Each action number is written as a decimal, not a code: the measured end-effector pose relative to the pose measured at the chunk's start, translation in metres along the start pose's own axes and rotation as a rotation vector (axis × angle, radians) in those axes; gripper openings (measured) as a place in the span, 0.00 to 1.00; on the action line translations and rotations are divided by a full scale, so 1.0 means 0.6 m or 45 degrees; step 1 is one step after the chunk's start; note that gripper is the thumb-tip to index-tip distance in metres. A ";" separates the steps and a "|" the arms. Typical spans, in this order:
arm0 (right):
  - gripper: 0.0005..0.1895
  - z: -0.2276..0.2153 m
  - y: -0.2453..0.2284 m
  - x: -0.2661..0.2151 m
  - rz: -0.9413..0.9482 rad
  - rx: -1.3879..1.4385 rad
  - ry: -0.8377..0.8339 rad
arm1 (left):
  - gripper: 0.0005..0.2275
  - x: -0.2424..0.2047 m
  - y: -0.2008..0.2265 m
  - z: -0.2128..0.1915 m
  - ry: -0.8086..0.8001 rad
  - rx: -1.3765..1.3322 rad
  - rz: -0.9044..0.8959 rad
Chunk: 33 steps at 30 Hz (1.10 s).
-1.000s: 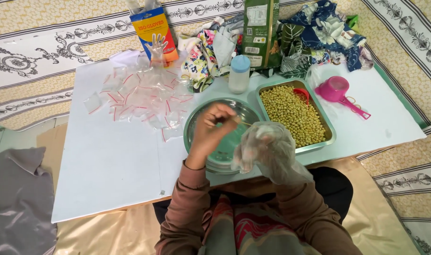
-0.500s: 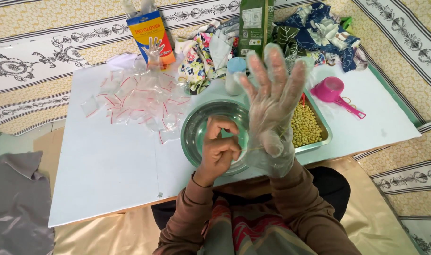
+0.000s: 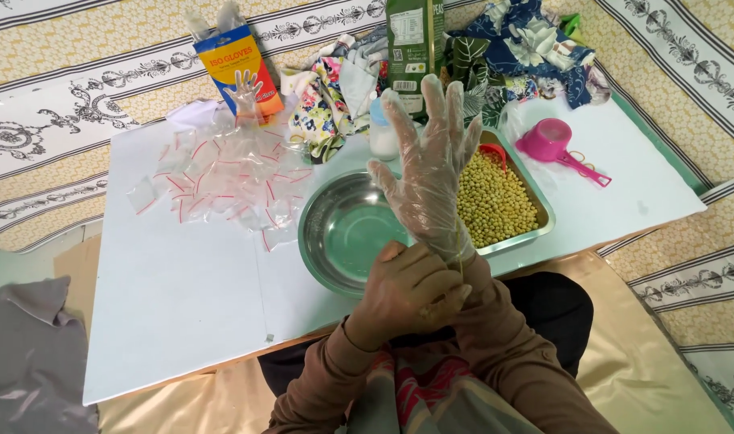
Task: The person is putting on thin plastic disposable gloves before starting to work with the food items.
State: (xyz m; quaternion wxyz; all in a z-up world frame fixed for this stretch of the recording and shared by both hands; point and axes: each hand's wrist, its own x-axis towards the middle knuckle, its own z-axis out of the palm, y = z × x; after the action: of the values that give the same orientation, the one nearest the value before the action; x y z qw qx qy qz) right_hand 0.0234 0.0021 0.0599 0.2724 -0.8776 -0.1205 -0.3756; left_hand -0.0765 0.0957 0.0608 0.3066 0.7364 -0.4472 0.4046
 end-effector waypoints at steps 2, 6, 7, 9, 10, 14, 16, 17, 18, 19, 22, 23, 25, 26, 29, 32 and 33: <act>0.33 0.000 0.005 -0.007 -0.120 0.009 0.102 | 0.10 -0.002 -0.002 0.000 0.150 -0.111 -0.114; 0.37 -0.008 -0.003 -0.023 -0.076 0.003 -0.028 | 0.09 -0.046 -0.037 -0.007 0.281 -0.472 -0.352; 0.39 -0.003 0.003 -0.026 -0.040 0.038 -0.019 | 0.09 -0.049 -0.040 -0.011 0.320 -0.664 -0.492; 0.41 0.003 0.013 -0.026 0.002 0.073 -0.014 | 0.09 -0.062 -0.055 -0.003 0.352 -0.859 -0.638; 0.39 0.005 0.018 -0.023 0.021 0.273 -0.014 | 0.08 -0.073 -0.067 0.010 0.357 -0.808 -0.594; 0.36 -0.022 -0.008 -0.012 0.053 0.984 0.059 | 0.07 -0.085 -0.055 0.047 0.304 -0.678 -0.496; 0.37 -0.025 -0.015 -0.013 0.098 1.155 0.041 | 0.07 -0.089 -0.051 0.053 0.307 -0.621 -0.489; 0.38 -0.026 -0.018 -0.015 0.140 1.329 0.026 | 0.07 -0.091 -0.048 0.055 0.310 -0.561 -0.479; 0.38 -0.021 -0.010 -0.017 0.142 1.324 0.027 | 0.07 -0.092 -0.051 0.049 0.309 -0.567 -0.479; 0.37 -0.016 -0.002 -0.019 0.164 1.456 0.050 | 0.07 -0.092 -0.053 0.042 0.348 -0.600 -0.501; 0.34 -0.012 -0.003 -0.026 0.209 1.590 0.076 | 0.07 -0.100 -0.068 0.043 0.348 -0.635 -0.483; 0.32 -0.013 -0.007 -0.028 0.225 1.595 0.078 | 0.09 -0.104 -0.075 0.048 0.313 -0.633 -0.438; 0.32 -0.018 0.000 -0.029 0.253 1.591 0.051 | 0.13 -0.063 -0.048 0.038 0.253 -0.414 -0.309; 0.31 -0.020 0.002 -0.032 0.287 1.586 0.026 | 0.16 -0.044 -0.034 0.032 0.189 -0.198 -0.182; 0.28 -0.018 0.006 -0.041 0.323 1.629 0.038 | 0.03 -0.092 -0.056 0.072 0.209 0.007 -0.070; 0.33 -0.023 0.015 -0.037 0.297 1.542 -0.084 | 0.11 -0.066 -0.018 0.077 0.254 0.080 -0.029; 0.33 -0.010 0.027 -0.040 0.298 1.540 -0.081 | 0.11 -0.075 -0.016 0.088 0.254 0.076 -0.027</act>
State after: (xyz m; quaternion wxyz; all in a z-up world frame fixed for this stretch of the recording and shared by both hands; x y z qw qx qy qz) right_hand 0.0100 -0.0147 0.0392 0.7576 -0.5857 -0.2233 -0.1821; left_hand -0.0633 0.0752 -0.0044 0.3315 0.7061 -0.3944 0.4858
